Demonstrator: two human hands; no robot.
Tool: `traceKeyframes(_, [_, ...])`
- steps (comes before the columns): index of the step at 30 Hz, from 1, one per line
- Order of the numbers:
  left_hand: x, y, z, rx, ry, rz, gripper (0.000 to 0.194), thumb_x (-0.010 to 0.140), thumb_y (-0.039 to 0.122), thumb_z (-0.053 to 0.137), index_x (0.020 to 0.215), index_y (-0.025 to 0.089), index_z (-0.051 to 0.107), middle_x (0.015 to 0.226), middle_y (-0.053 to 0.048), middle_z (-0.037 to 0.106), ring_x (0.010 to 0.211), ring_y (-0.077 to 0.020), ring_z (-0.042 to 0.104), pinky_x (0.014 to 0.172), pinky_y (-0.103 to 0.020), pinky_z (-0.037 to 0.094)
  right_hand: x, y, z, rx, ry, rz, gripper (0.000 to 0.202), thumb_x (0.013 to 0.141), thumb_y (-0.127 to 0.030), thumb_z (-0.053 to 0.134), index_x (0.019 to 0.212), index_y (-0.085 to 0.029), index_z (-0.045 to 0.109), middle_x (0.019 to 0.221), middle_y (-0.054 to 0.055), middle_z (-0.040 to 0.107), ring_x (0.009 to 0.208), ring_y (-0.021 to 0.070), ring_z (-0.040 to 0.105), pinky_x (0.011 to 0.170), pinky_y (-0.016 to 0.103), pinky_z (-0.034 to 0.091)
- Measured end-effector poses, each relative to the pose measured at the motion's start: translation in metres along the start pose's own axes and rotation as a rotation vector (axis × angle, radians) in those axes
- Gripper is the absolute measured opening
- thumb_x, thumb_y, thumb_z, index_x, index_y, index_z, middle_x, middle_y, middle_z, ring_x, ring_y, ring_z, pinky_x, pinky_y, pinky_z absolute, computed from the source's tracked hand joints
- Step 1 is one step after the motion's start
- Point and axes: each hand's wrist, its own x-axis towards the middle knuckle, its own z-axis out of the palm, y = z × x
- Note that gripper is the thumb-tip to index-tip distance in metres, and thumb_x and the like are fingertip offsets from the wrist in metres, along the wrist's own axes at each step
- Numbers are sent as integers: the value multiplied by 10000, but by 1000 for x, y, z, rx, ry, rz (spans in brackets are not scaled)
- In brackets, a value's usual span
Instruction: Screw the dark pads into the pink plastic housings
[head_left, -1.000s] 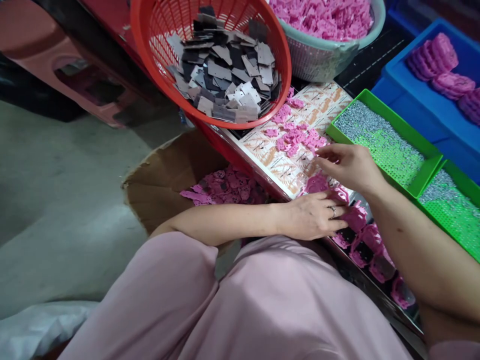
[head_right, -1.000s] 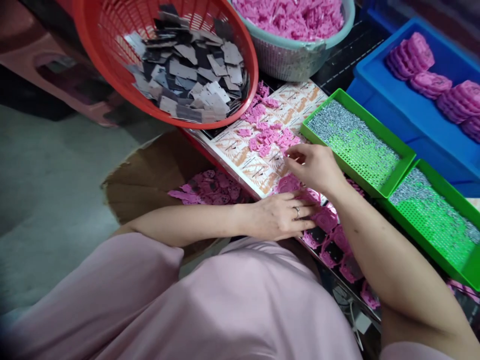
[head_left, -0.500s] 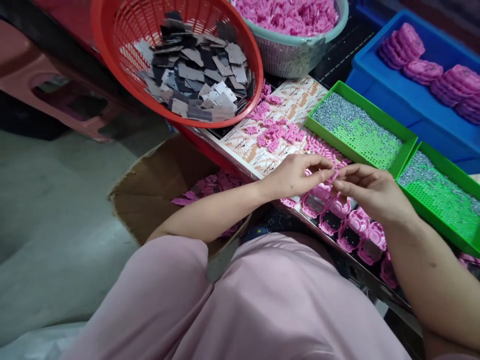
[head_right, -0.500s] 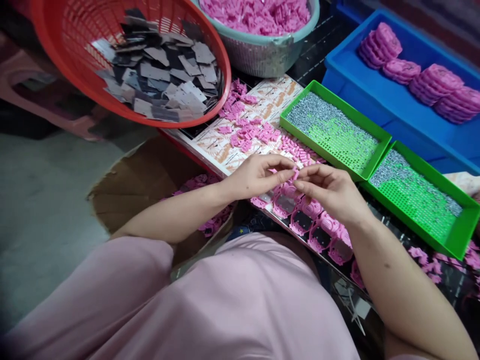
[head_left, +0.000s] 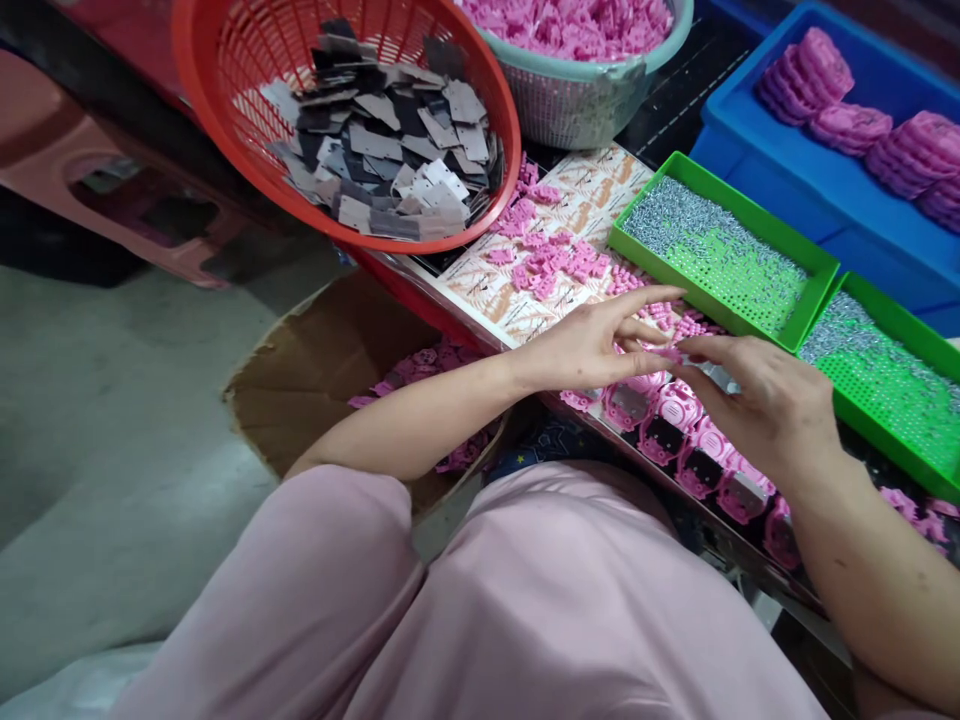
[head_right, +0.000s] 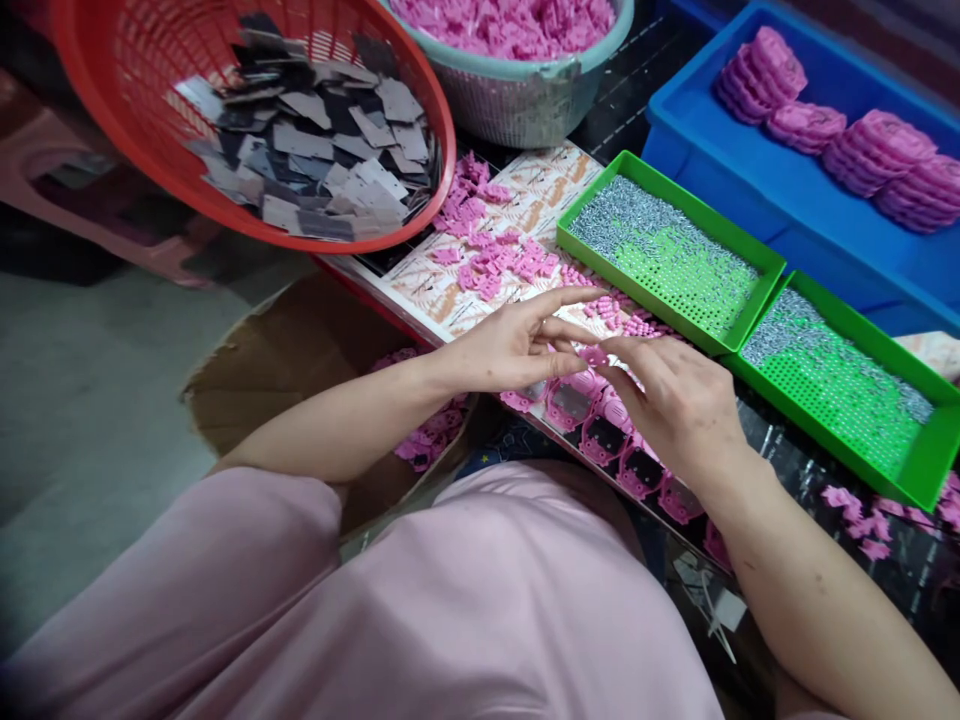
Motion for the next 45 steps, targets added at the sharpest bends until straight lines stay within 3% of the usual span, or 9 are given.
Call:
traceKeyframes(3, [-16,3,-3,465,105,198,353,933,361,568,1227,165,581,1219,-105,664,1023,-189,669,885,-321,521,-7,7,11,-50,41,104,185,885,-291,585,1054,-245,642,959,30,729,848,185,684,727,317,536])
traceKeyframes(8, [-42,2,8,884,-35,530,222,968,282,504,1011,173,692,1140,-51,710,1055,-175,650,882,-319,498,-11,7,32,-72,-34,87,181,899,-296,549,986,-227,692,966,31,735,861,173,677,775,310,515])
traceKeyframes(21, [-46,-11,19,957,-104,567,215,956,193,506,1054,143,691,1147,-79,704,1036,-172,653,897,-329,491,4,-16,33,-553,-47,-156,140,855,-283,616,856,-170,699,905,47,705,943,238,529,797,353,316])
traceKeyframes(27, [-46,-10,19,903,-98,569,224,965,244,501,1013,153,700,1123,-74,709,1009,-168,655,878,-326,498,4,-11,35,-488,-47,-184,117,847,-285,633,809,-189,687,839,27,684,920,219,511,780,340,322])
traceKeyframes(32, [-13,-23,-19,1015,71,322,259,940,121,455,1034,157,694,993,-44,728,886,-154,643,818,-331,490,-1,-13,38,-512,-4,-165,132,863,-291,622,869,-171,676,882,29,698,954,206,540,839,346,333])
traceKeyframes(35, [22,-37,-40,1156,158,139,232,917,162,491,861,142,715,877,-77,690,970,-226,598,851,-397,444,-1,-15,36,-514,6,-138,127,871,-311,615,878,-198,671,898,-2,712,934,202,566,851,363,336])
traceKeyframes(38, [47,-49,-45,1174,118,21,191,882,227,562,804,124,702,859,-94,656,1014,-265,560,887,-423,402,-2,-12,28,-493,29,-110,122,861,-322,631,927,-225,664,896,-30,721,847,186,599,835,372,353])
traceKeyframes(41, [52,-51,-45,1134,70,-40,210,887,216,538,821,98,699,878,-113,635,1053,-289,531,909,-440,368,-5,-5,19,-437,80,-89,146,840,-304,660,971,-241,652,898,-36,726,786,168,626,829,366,382])
traceKeyframes(45, [41,-39,-51,876,187,-45,274,918,330,524,892,137,716,888,-76,621,1007,-244,537,890,-393,380,-4,2,14,-315,139,-96,163,817,-245,689,970,-251,636,922,-36,725,792,156,655,828,354,410])
